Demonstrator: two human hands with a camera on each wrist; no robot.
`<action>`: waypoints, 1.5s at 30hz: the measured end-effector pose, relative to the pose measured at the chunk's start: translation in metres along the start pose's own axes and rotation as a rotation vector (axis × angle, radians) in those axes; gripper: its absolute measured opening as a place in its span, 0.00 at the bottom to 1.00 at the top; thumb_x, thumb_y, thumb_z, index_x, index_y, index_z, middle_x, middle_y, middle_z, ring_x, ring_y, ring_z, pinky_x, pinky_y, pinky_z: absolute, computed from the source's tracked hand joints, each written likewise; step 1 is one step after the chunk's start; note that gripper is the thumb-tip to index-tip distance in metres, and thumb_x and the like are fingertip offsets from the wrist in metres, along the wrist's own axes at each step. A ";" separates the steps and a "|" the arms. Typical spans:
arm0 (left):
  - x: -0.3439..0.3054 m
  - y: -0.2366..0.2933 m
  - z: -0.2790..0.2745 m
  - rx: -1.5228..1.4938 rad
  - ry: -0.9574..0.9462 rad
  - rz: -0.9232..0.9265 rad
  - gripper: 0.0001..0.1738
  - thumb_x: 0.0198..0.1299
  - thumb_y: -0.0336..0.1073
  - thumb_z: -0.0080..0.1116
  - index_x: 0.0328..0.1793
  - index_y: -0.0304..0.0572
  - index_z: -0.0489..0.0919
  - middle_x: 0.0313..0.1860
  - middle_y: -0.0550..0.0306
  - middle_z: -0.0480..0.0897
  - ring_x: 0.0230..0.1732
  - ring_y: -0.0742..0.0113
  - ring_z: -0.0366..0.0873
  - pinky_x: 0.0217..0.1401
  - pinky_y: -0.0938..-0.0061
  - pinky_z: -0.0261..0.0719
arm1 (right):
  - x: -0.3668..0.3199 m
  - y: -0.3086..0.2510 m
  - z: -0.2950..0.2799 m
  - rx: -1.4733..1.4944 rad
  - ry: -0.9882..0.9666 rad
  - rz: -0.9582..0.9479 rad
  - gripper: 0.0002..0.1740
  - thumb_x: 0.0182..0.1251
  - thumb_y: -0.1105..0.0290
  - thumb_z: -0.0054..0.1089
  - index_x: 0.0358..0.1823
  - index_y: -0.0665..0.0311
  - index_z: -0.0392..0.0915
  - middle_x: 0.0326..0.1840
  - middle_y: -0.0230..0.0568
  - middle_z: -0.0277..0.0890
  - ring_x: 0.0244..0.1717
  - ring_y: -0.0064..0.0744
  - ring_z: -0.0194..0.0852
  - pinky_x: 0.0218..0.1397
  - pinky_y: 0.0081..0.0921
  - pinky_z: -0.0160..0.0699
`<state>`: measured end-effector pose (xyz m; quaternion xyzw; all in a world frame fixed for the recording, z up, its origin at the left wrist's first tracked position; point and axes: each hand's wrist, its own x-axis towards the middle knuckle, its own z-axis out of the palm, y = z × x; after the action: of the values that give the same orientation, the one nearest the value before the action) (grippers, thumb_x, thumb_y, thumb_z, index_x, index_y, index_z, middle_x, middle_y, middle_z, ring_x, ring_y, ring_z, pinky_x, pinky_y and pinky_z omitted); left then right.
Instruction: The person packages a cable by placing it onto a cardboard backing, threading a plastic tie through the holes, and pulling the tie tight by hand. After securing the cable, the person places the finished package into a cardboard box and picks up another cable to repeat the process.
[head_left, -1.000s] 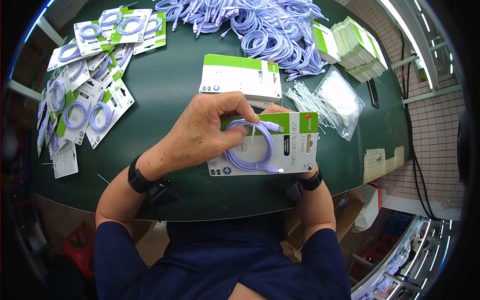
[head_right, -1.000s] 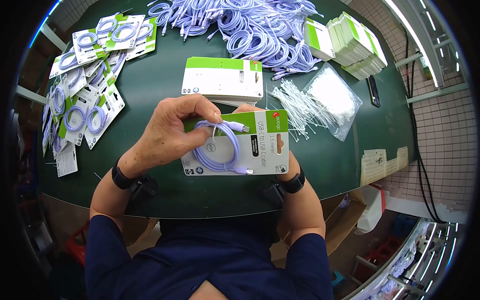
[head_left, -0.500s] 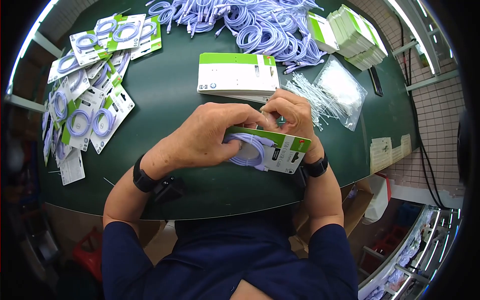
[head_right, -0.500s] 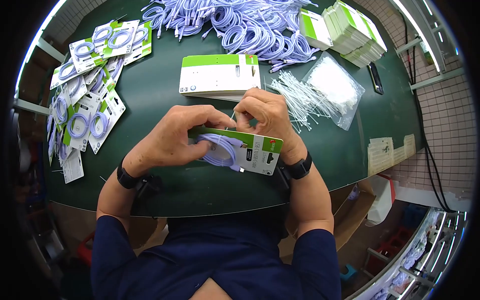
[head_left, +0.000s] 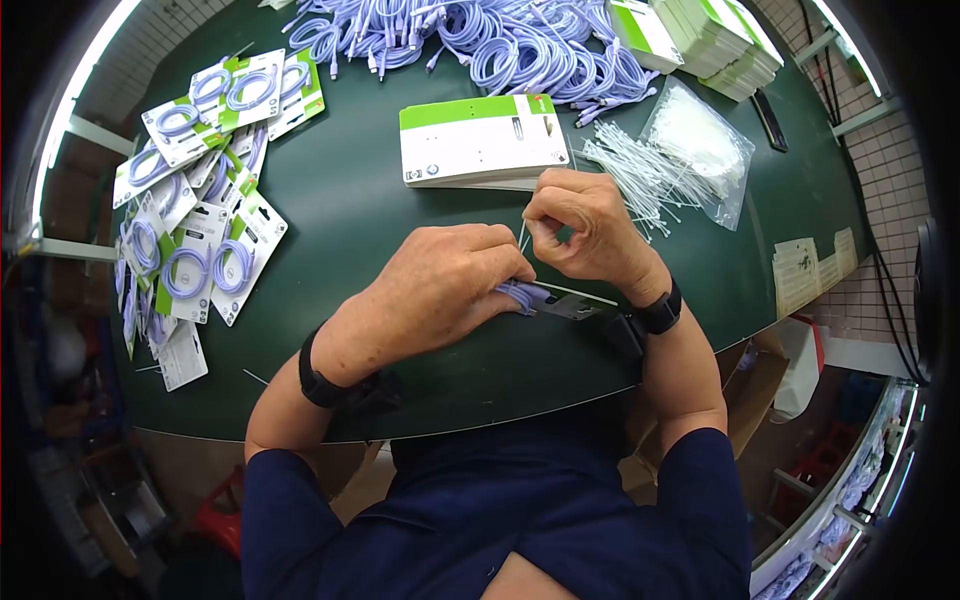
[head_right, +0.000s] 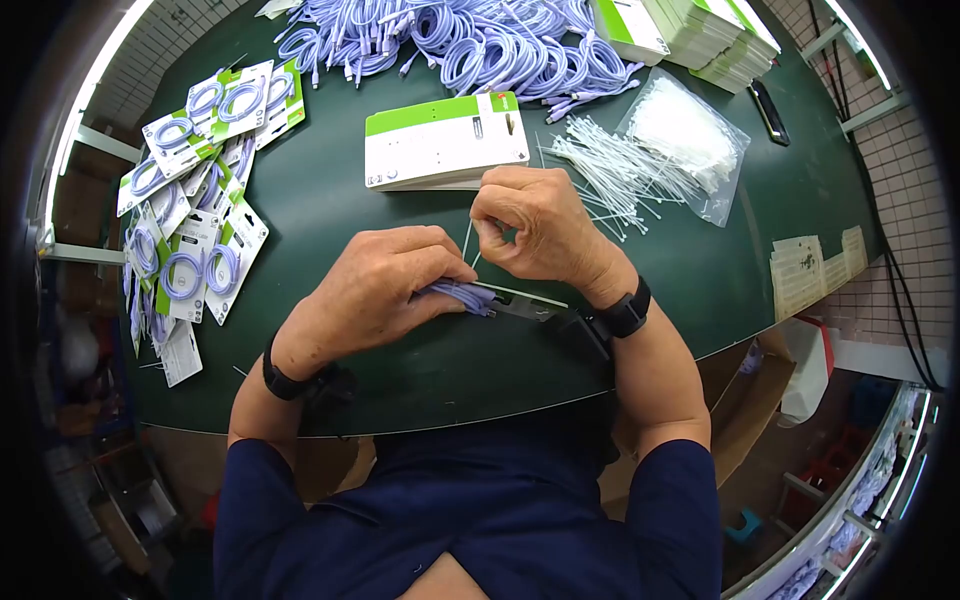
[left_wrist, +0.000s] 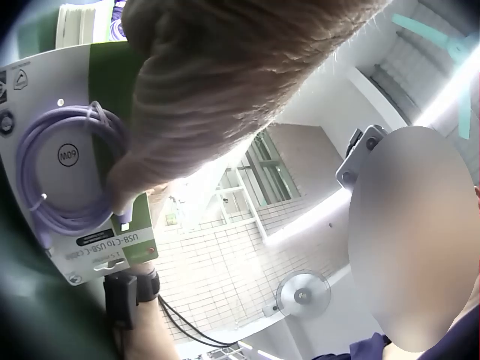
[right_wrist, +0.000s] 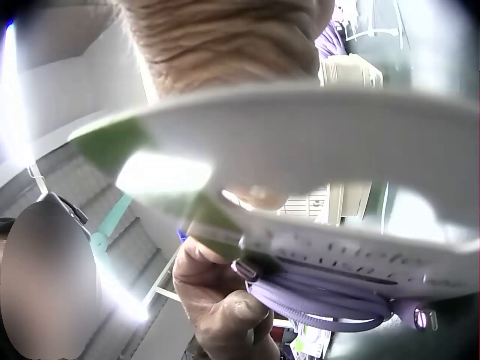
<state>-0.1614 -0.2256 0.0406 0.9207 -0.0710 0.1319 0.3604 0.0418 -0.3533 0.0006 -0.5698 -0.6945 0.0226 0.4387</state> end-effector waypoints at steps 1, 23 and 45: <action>0.000 0.002 0.000 -0.003 0.003 -0.004 0.16 0.54 0.28 0.79 0.50 0.42 0.89 0.42 0.54 0.86 0.40 0.50 0.86 0.42 0.62 0.85 | 0.000 0.000 0.001 0.001 0.006 -0.003 0.08 0.50 0.84 0.64 0.29 0.65 0.78 0.25 0.38 0.74 0.24 0.37 0.75 0.28 0.30 0.72; 0.002 -0.028 -0.005 -0.782 0.628 -0.401 0.25 0.65 0.20 0.73 0.67 0.28 0.82 0.57 0.52 0.89 0.55 0.73 0.86 0.64 0.73 0.87 | -0.007 -0.018 0.011 0.842 0.083 0.516 0.29 0.76 0.64 0.75 0.70 0.74 0.76 0.56 0.43 0.89 0.54 0.27 0.87 0.60 0.30 0.87; 0.011 -0.024 0.022 -0.974 0.742 -0.328 0.21 0.72 0.27 0.71 0.67 0.29 0.80 0.58 0.50 0.88 0.52 0.72 0.87 0.55 0.75 0.88 | -0.005 -0.018 0.024 0.867 0.357 0.617 0.18 0.81 0.66 0.69 0.63 0.70 0.85 0.56 0.41 0.90 0.54 0.27 0.88 0.56 0.28 0.88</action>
<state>-0.1411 -0.2234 0.0125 0.5432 0.1488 0.3379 0.7541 0.0124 -0.3526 -0.0080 -0.5093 -0.3377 0.3366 0.7165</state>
